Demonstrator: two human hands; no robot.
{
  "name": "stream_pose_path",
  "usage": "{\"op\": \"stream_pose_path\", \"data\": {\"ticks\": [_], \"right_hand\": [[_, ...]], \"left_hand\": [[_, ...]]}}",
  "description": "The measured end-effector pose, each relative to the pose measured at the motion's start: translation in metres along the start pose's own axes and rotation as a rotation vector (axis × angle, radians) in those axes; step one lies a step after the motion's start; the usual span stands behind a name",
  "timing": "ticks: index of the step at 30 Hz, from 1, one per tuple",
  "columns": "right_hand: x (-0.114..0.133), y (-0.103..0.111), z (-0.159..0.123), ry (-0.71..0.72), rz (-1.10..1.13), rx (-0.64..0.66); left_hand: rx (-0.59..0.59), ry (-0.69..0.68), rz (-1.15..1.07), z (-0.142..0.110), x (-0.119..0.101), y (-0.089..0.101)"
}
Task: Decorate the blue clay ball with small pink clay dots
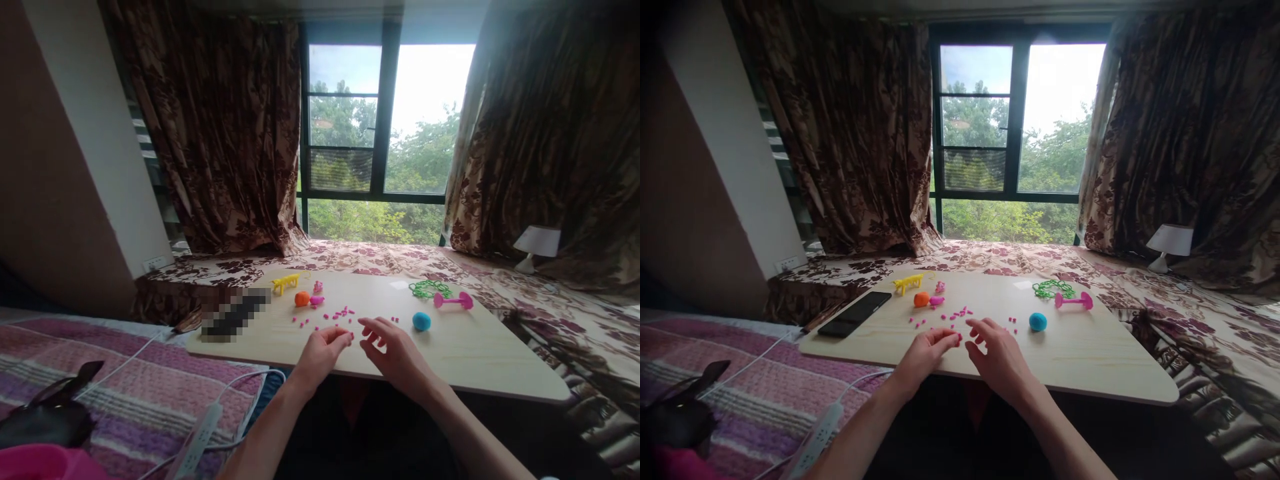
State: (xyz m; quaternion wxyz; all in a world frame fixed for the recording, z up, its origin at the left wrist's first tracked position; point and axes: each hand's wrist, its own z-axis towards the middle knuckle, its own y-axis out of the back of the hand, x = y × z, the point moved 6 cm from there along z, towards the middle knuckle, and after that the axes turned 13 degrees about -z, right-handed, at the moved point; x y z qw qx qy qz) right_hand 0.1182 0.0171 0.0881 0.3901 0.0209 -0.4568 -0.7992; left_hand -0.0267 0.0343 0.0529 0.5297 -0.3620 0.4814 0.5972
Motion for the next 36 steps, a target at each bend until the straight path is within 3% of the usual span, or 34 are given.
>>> {"op": "stream_pose_path", "data": {"ticks": [2,4,10,18,25,32,36], "right_hand": [[0.004,-0.001,-0.002,0.004,0.018,-0.013],[0.003,-0.001,-0.003,0.012,0.022,-0.017],[-0.004,0.002,-0.008,-0.049,-0.011,-0.056],[-0.02,-0.005,-0.016,-0.15,0.056,-0.074],[-0.015,0.002,-0.018,-0.085,0.044,-0.067],[-0.064,0.017,-0.035,-0.259,-0.082,-0.085],[-0.089,0.02,-0.049,-0.304,-0.112,-0.045]], "left_hand": [[0.066,0.015,-0.092,-0.003,-0.001,-0.021],[0.101,0.04,-0.159,-0.003,-0.001,-0.028],[0.141,0.11,-0.273,-0.005,-0.001,-0.029],[0.107,0.135,-0.283,-0.003,0.003,-0.032],[0.121,0.12,-0.239,-0.003,0.004,-0.036],[-0.008,0.007,-0.074,0.006,0.008,-0.021],[-0.029,-0.039,-0.004,0.012,0.015,-0.024]]}}
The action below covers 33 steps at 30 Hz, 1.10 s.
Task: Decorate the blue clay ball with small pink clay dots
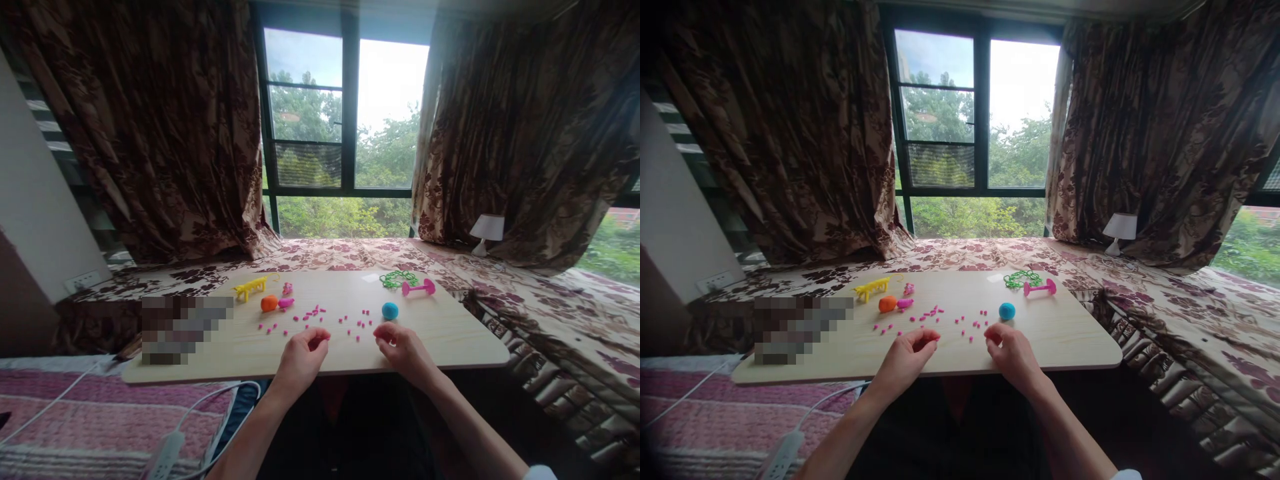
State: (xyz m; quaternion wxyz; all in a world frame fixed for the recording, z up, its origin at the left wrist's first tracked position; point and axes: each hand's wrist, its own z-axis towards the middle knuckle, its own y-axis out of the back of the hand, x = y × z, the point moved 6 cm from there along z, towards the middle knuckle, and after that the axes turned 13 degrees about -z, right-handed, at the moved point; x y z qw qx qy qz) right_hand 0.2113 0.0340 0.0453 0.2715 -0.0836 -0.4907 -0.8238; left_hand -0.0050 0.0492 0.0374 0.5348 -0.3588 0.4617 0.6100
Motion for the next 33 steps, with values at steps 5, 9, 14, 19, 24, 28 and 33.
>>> {"op": "stream_pose_path", "data": {"ticks": [5,9,14,19,24,28,33], "right_hand": [[-0.004,-0.006,-0.003,0.012,-0.067,0.014],[-0.004,-0.005,-0.006,0.027,-0.128,0.014],[-0.006,-0.005,-0.005,0.03,-0.198,0.014],[-0.005,-0.001,-0.009,0.056,-0.264,0.0],[0.004,0.009,-0.026,0.105,-0.295,0.021],[0.012,0.009,-0.04,0.172,-0.336,0.055],[0.012,-0.006,-0.047,0.262,-0.42,0.088]], "left_hand": [[0.02,-0.037,0.062,0.002,0.002,-0.008],[0.056,-0.056,0.105,0.001,-0.001,-0.009],[0.067,-0.13,0.215,0.002,-0.004,-0.014],[0.016,-0.236,0.408,0.002,-0.008,-0.02],[0.025,-0.328,0.568,-0.018,-0.02,-0.023],[0.024,-0.367,0.664,-0.043,-0.026,-0.028],[0.003,-0.392,0.744,-0.046,-0.027,-0.04]]}}
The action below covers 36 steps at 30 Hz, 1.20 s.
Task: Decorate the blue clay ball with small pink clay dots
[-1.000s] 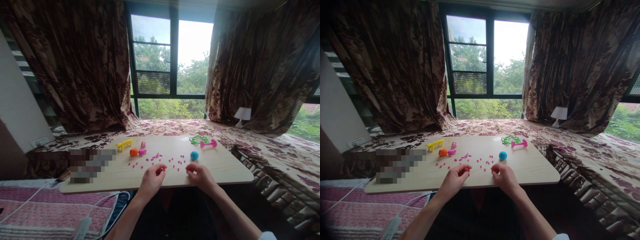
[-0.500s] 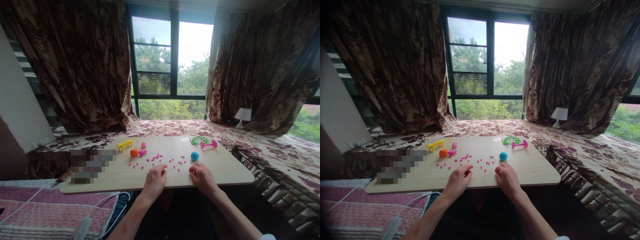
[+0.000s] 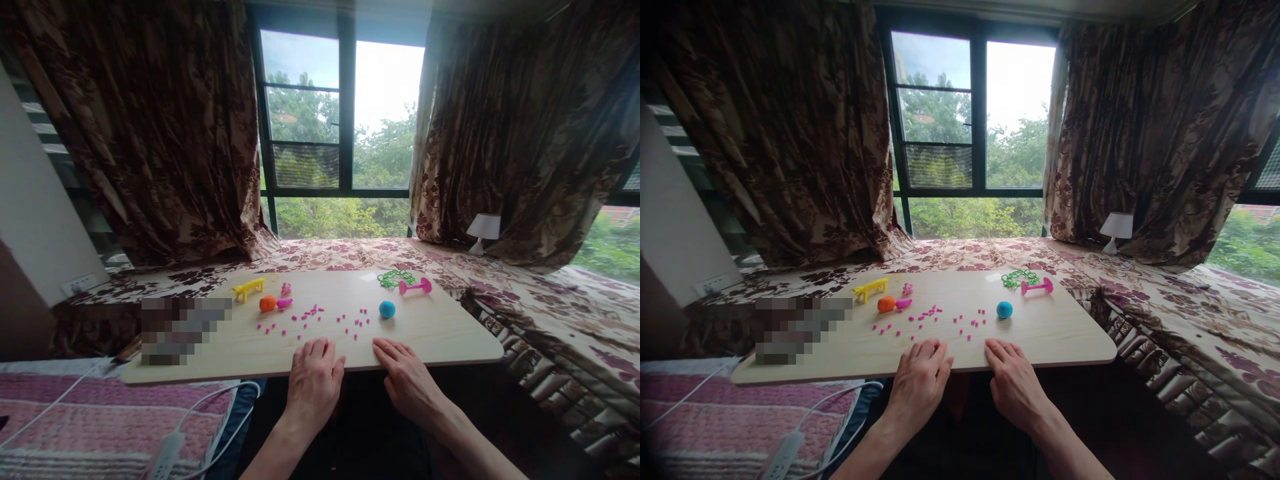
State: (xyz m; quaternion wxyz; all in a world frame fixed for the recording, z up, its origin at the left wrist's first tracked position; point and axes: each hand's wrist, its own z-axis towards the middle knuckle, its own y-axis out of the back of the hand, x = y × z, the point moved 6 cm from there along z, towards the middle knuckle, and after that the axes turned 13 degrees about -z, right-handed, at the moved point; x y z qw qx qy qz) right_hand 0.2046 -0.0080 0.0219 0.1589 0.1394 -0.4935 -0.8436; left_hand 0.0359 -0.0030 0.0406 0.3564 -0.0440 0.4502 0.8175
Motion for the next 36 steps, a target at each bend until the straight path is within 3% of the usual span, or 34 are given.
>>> {"op": "stream_pose_path", "data": {"ticks": [4,9,14,18,25,30,33,36], "right_hand": [[-0.003,-0.009,-0.008,-0.034,-0.088,0.014],[0.012,-0.01,-0.02,-0.018,-0.116,0.014],[0.021,-0.017,-0.005,-0.027,-0.138,0.023],[0.008,-0.022,0.0,-0.092,-0.188,0.018],[0.011,-0.016,-0.025,-0.091,-0.215,0.028],[0.022,-0.018,-0.008,-0.044,-0.176,0.049],[0.013,-0.02,0.002,-0.087,-0.182,0.048],[0.002,-0.021,-0.004,-0.126,-0.211,0.045]], "left_hand": [[-0.006,0.001,0.036,-0.001,0.006,-0.003],[0.068,-0.059,0.108,-0.025,0.002,-0.013],[0.118,-0.079,0.168,-0.02,-0.009,-0.025],[0.12,-0.012,0.213,-0.013,0.0,-0.021],[0.155,-0.022,0.23,-0.037,0.0,-0.012],[0.177,-0.058,0.175,-0.017,-0.013,-0.023],[0.157,-0.033,0.188,-0.007,-0.008,-0.023],[0.151,-0.013,0.218,-0.014,0.002,-0.017]]}}
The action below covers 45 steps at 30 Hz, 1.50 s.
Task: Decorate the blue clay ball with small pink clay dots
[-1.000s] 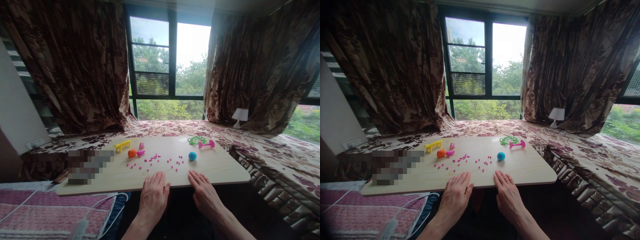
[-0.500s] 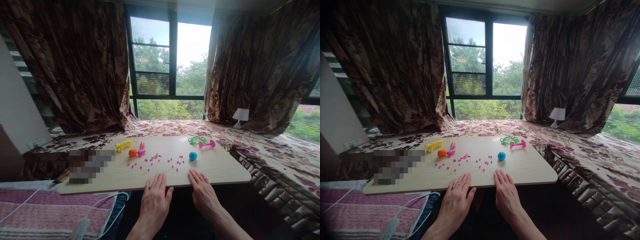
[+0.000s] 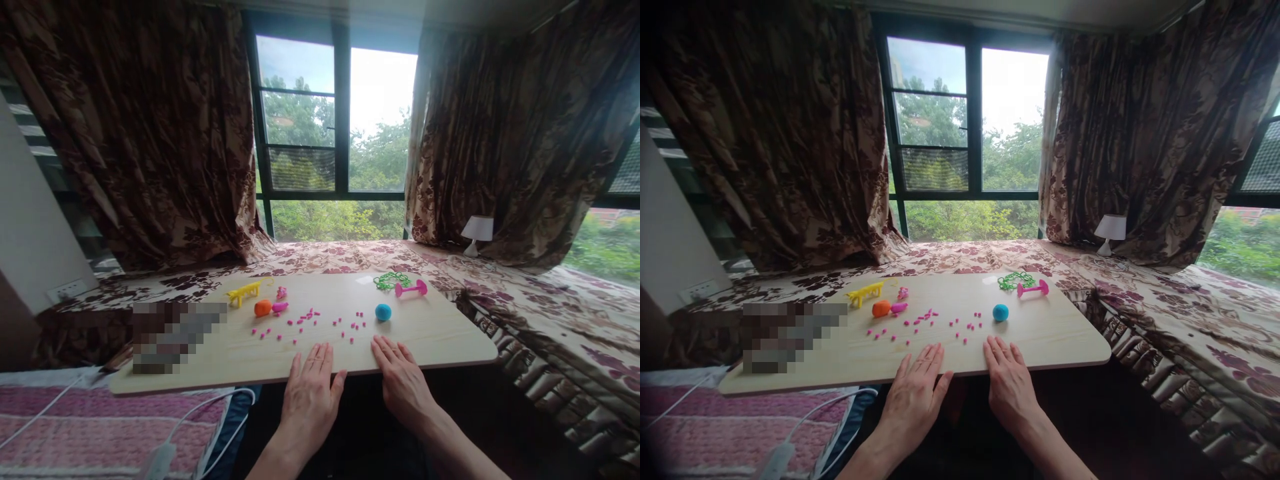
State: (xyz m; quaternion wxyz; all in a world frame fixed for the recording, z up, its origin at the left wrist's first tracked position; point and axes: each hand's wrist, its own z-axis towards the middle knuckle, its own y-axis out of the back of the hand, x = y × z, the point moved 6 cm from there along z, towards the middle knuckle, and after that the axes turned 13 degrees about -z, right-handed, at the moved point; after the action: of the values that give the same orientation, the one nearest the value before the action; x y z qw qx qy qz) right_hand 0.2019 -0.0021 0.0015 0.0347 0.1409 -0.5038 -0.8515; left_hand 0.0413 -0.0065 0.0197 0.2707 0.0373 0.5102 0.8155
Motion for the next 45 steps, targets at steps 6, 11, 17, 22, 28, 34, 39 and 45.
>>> {"op": "stream_pose_path", "data": {"ticks": [6,11,17,22,28,34,39,45], "right_hand": [[0.008,0.004,-0.023,0.022,-0.006,-0.012],[0.021,0.005,-0.005,0.065,0.03,-0.003],[-0.002,0.0,-0.005,-0.017,0.002,0.004],[0.018,0.008,-0.027,0.051,0.014,-0.012],[0.02,0.004,0.003,0.008,0.019,0.014],[0.001,0.002,-0.015,-0.045,-0.053,-0.015],[0.012,0.02,-0.035,0.054,0.039,0.002],[-0.016,0.032,0.014,0.012,0.164,0.127]], "left_hand": [[0.012,-0.042,0.003,-0.021,-0.008,0.002],[0.032,-0.067,-0.034,0.002,-0.026,-0.008],[0.013,-0.006,-0.002,-0.001,0.0,-0.002],[0.037,-0.061,-0.016,-0.025,-0.013,0.001],[0.037,-0.043,-0.045,0.001,-0.021,-0.006],[0.037,-0.004,-0.01,-0.01,0.005,0.0],[0.047,-0.025,-0.017,-0.021,-0.005,0.016],[0.076,-0.022,-0.046,0.017,0.004,0.034]]}}
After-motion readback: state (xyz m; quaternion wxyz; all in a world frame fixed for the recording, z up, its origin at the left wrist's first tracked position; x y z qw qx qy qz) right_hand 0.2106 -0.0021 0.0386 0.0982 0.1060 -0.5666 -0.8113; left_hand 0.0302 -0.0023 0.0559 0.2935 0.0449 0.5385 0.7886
